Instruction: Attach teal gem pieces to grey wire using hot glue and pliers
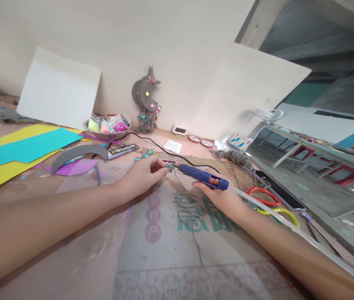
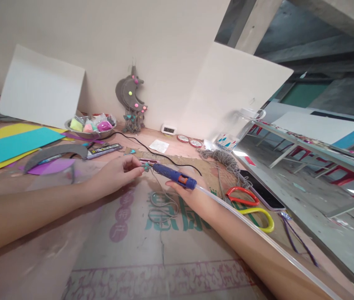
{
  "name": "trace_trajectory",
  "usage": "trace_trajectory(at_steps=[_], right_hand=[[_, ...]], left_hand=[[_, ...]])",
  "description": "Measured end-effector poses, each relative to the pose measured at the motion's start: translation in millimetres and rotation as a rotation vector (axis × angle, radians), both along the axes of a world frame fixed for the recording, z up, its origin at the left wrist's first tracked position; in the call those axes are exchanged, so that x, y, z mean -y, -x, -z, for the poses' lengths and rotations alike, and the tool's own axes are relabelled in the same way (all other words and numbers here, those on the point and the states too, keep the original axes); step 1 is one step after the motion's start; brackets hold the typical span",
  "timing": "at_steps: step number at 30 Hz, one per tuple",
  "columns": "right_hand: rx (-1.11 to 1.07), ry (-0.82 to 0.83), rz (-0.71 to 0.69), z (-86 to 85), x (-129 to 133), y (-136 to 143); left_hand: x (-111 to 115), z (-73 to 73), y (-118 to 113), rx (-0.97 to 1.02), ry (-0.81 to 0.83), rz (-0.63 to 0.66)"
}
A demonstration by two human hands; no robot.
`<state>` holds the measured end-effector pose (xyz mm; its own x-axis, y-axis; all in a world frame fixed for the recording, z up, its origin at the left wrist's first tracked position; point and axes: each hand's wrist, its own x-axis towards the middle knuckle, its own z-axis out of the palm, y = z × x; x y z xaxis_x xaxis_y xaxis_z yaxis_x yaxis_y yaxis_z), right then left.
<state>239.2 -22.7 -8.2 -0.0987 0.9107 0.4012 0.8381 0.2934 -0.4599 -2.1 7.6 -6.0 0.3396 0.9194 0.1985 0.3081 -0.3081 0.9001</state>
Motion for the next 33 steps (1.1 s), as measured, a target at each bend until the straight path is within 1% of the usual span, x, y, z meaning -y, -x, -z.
trace_trajectory(at_steps=[9,16,19,24,30,33], right_hand=[[-0.027,-0.001,-0.01,0.9,-0.3,0.0],[-0.005,-0.007,0.02,-0.2,0.8,0.2],[-0.014,0.0,0.007,-0.4,0.8,0.7],[-0.007,-0.005,0.028,3.0,-0.8,-2.1],[-0.068,0.018,-0.02,3.7,-1.7,-2.0],[-0.069,0.002,-0.048,4.4,-2.4,-2.5]], left_hand=[[-1.5,2.3,2.4,0.022,-0.03,-0.011],[0.1,-1.2,1.9,0.019,-0.006,-0.015],[0.8,-2.5,1.8,0.018,0.016,-0.02],[-0.7,-1.0,2.5,0.013,0.014,-0.027],[-2.4,1.0,2.7,0.025,0.001,-0.026],[-2.0,0.5,2.5,0.032,0.017,-0.031]])
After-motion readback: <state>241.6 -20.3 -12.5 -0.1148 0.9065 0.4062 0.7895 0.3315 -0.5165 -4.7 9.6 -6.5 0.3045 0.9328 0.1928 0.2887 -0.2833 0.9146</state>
